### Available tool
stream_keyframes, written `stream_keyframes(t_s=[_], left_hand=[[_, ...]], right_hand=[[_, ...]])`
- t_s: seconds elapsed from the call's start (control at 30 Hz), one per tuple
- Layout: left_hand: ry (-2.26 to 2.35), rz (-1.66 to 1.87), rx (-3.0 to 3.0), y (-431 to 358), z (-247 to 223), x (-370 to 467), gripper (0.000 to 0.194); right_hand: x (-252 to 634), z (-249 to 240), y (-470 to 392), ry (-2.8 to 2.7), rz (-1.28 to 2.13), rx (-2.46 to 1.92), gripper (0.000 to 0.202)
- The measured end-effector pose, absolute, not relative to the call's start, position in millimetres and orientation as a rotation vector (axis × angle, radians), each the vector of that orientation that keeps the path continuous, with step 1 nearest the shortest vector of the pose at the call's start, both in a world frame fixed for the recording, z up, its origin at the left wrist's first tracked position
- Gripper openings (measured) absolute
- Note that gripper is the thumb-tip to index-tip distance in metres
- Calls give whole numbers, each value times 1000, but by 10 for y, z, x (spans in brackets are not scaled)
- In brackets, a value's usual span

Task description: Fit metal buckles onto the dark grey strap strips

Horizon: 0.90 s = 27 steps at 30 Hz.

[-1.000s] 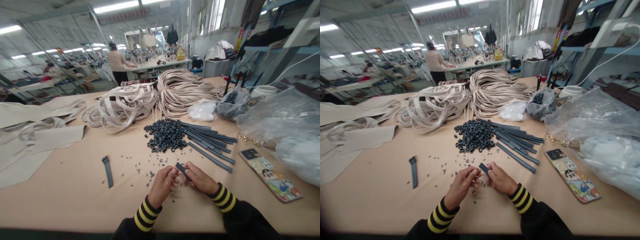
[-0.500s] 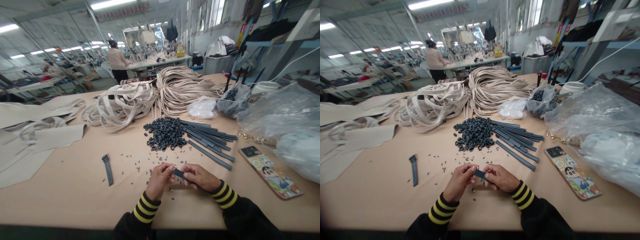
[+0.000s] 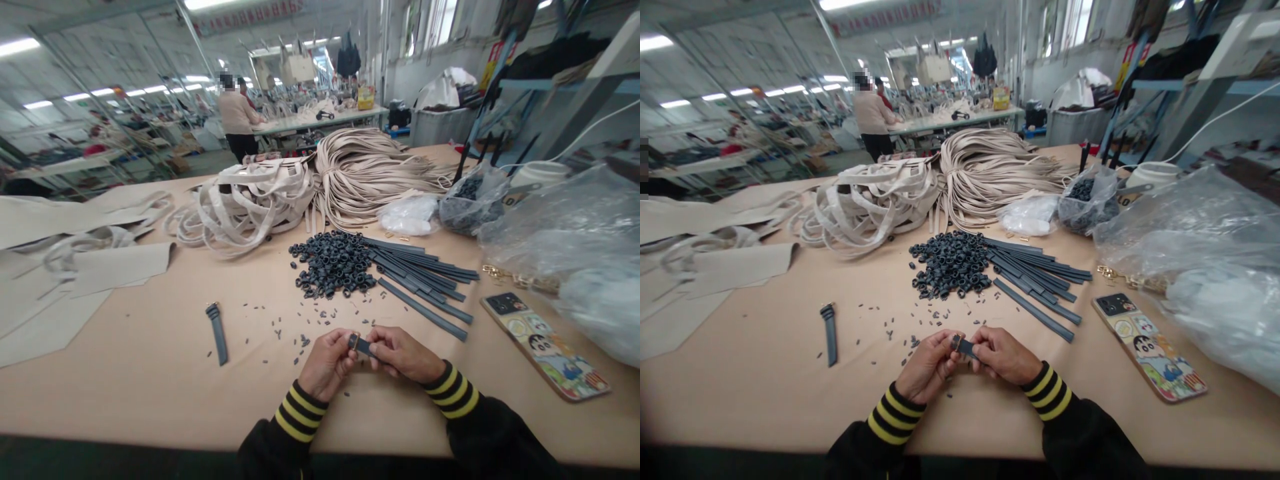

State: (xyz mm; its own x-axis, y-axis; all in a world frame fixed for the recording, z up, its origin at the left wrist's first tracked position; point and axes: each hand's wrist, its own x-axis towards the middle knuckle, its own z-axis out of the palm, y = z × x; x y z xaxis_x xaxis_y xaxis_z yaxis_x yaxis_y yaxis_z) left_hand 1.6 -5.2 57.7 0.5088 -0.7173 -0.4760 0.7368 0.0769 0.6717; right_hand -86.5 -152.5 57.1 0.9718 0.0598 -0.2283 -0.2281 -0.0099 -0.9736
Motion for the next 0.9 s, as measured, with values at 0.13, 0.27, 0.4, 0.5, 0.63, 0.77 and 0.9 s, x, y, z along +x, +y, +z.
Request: stream_keyframes(t_s=[0.13, 0.27, 0.4, 0.5, 0.63, 0.77, 0.9], left_hand=[[-27, -1148, 1054, -102, 534, -100, 25], [-144, -994, 1218, -163, 488, -156, 29], [-282, -921, 1386, -160, 432, -141, 32], [-396, -916, 1434, -110, 431, -123, 27], [-442, -1056, 1266, -45, 488, -108, 27], [-197, -1037, 1183, -39, 523, -114, 26], [-37, -987, 1143, -67, 522, -133, 24]], right_hand=[[-862, 559, -1474, 130, 211, -1567, 24], [-864, 544, -1407, 201, 83, -1575, 21], [-869, 551, -1362, 146, 30, -1649, 16], [-869, 556, -1366, 133, 29, -1712, 13], [-871, 567, -1393, 152, 23, -1776, 11], [-879, 591, -1413, 128, 44, -1834, 8], [-876, 588, -1425, 178, 79, -1846, 8]])
